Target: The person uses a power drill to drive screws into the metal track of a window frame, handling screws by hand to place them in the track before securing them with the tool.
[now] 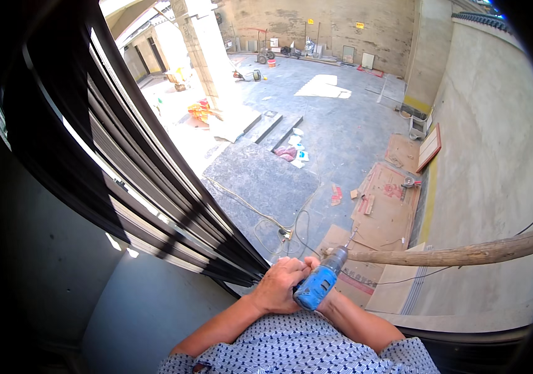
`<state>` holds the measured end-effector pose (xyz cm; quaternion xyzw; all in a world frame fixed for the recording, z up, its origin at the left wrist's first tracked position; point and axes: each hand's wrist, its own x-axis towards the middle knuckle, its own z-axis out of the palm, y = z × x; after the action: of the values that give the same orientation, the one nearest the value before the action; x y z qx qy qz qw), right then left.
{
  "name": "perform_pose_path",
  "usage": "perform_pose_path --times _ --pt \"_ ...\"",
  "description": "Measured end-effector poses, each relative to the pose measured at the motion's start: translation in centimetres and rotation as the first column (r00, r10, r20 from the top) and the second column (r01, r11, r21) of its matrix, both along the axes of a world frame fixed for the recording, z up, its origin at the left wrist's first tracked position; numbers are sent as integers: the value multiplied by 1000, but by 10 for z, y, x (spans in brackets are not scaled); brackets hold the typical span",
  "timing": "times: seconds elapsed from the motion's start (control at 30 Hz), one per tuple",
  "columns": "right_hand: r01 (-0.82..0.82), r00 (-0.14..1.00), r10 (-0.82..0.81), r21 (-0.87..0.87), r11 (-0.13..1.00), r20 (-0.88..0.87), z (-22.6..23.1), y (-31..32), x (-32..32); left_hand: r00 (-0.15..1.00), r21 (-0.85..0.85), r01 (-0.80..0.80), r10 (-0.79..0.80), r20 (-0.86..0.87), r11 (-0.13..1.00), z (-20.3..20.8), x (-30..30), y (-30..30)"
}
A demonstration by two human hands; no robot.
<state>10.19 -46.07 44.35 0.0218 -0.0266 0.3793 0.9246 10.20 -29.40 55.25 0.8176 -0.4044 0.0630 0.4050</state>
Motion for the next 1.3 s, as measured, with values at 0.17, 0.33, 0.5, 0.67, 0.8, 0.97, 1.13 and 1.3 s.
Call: perform_pose_path --times 0.17,0.33,0.5,0.67,0.8,0.97,1.13,1.3 --pt "9 986 -55 -284 959 -156 51 10 -7 1000 17 -7 7 -26 1000 1 -1 1" --pt "60 970 -164 -481 875 -178 33 12 -5 998 3 14 -14 -65 1000 -8 0 0" --pt "121 963 -232 -546 829 -139 10 13 -6 998 -7 -1 1 -56 1000 -9 1 1" --pt "180 957 -276 -566 804 -89 -6 12 -3 998 -52 -38 36 -46 998 -17 2 0" --pt "116 958 -248 -595 795 -144 9 13 1 996 -82 -71 66 -61 994 -18 -1 1" --pt "33 975 -170 -668 743 -141 14 10 6 993 -101 -66 55 -108 993 -17 -4 6" --pt "84 972 -210 -688 721 -102 32 4 5 995 -199 -28 8 -98 980 -8 -2 8" --pt "293 938 -332 -736 611 98 41 -11 8 953 -296 -168 78 -294 940 -14 -12 14"
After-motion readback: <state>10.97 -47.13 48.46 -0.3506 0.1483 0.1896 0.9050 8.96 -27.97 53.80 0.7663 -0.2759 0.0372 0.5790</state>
